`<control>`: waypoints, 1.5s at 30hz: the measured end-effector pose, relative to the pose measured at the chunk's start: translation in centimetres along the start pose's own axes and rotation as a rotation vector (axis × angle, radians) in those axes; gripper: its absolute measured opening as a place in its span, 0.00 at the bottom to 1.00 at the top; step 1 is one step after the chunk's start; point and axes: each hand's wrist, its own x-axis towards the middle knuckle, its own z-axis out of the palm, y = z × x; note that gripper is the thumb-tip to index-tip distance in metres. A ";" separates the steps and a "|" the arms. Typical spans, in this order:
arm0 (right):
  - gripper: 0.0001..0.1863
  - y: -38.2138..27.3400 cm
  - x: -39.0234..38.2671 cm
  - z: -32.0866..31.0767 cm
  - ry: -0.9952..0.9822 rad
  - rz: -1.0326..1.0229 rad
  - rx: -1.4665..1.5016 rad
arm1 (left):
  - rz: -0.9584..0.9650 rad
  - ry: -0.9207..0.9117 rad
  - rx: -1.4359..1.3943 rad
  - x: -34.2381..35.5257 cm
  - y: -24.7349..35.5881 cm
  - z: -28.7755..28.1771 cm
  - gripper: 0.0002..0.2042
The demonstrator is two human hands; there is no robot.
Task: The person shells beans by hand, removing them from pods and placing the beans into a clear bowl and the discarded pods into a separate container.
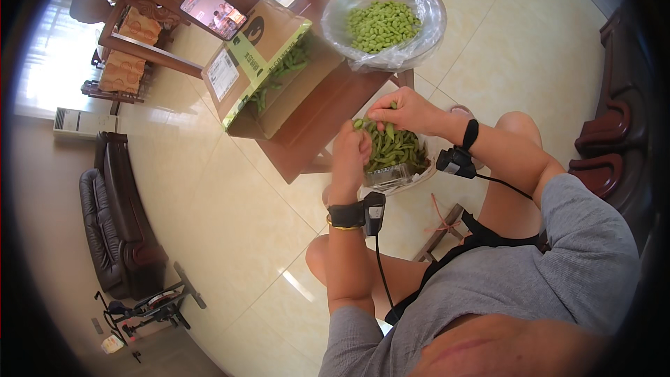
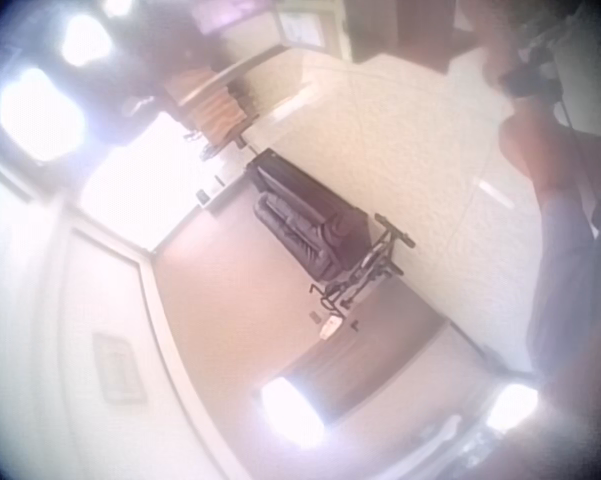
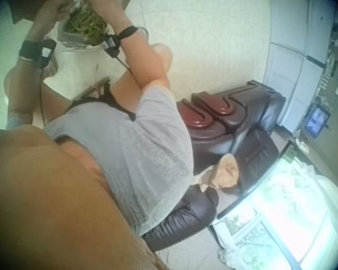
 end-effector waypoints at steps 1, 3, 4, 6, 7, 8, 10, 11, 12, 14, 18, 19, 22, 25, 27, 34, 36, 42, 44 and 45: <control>0.11 -0.1 0.0 0.1 0.000 0.000 -0.001 | 0.039 0.001 -0.021 0.0 -0.1 0.0 0.05; 0.11 -0.3 0.0 0.4 0.016 0.028 0.039 | 0.078 0.003 -0.041 0.0 0.1 0.1 0.05; 0.11 0.0 0.2 0.6 0.016 0.027 0.040 | 0.032 -0.009 -0.129 0.0 0.4 0.0 0.05; 0.10 0.8 0.5 1.0 0.007 -0.163 -0.047 | -0.015 -0.024 -0.216 0.0 0.5 0.0 0.05; 0.10 1.0 0.6 1.1 0.010 -0.163 -0.049 | 0.004 -0.035 -0.226 0.0 0.5 0.0 0.05; 0.10 1.3 0.7 1.1 0.019 -0.210 -0.061 | 0.024 -0.047 -0.236 0.1 0.4 0.1 0.05; 0.09 1.2 0.7 1.5 0.024 -0.257 -0.069 | 0.028 -0.024 -0.246 0.0 0.4 0.2 0.05; 0.09 1.2 0.6 1.6 0.033 -0.259 -0.093 | 0.033 -0.002 -0.257 -0.1 0.3 0.3 0.05; 0.09 1.0 0.5 1.7 0.043 -0.263 -0.118 | 0.034 -0.003 -0.256 0.0 0.2 0.0 0.05; 0.09 1.2 0.4 2.0 0.044 -0.293 -0.117 | 0.035 -0.061 -0.257 0.2 -0.2 -0.7 0.06; 0.10 1.3 0.4 1.8 0.037 -0.312 -0.123 | 0.031 -0.003 -0.333 0.1 0.4 0.1 0.07; 0.10 1.2 0.4 1.7 0.036 -0.312 -0.123 | -0.016 0.007 -0.317 0.2 0.5 -0.1 0.09; 0.09 1.1 0.4 1.5 0.021 -0.295 -0.111 | -0.027 0.021 -0.262 0.1 0.8 0.2 0.12; 0.09 0.9 0.4 1.4 0.006 -0.220 -0.046 | 0.032 0.035 -0.207 0.0 0.8 0.6 0.15; 0.10 0.7 0.3 1.4 -0.010 -0.133 -0.006 | 0.054 0.044 -0.190 0.0 0.7 0.8 0.15; 0.10 0.1 -0.1 1.3 -0.059 0.108 0.254 | 0.136 0.018 -0.065 0.1 0.3 0.3 0.11; 0.10 0.2 -0.1 1.1 -0.084 0.201 0.373 | 0.156 0.022 -0.019 0.1 0.4 0.6 0.11; 0.10 0.0 -0.6 1.0 -0.101 0.314 0.544 | 0.180 0.044 0.171 -0.4 0.6 0.8 0.09; 0.11 0.1 -0.6 0.6 -0.094 0.269 0.454 | 0.100 0.057 0.181 -0.4 1.0 0.9 0.09; 0.11 0.0 -0.5 0.5 -0.091 0.224 0.365 | 0.100 0.057 0.182 -0.5 1.1 0.8 0.09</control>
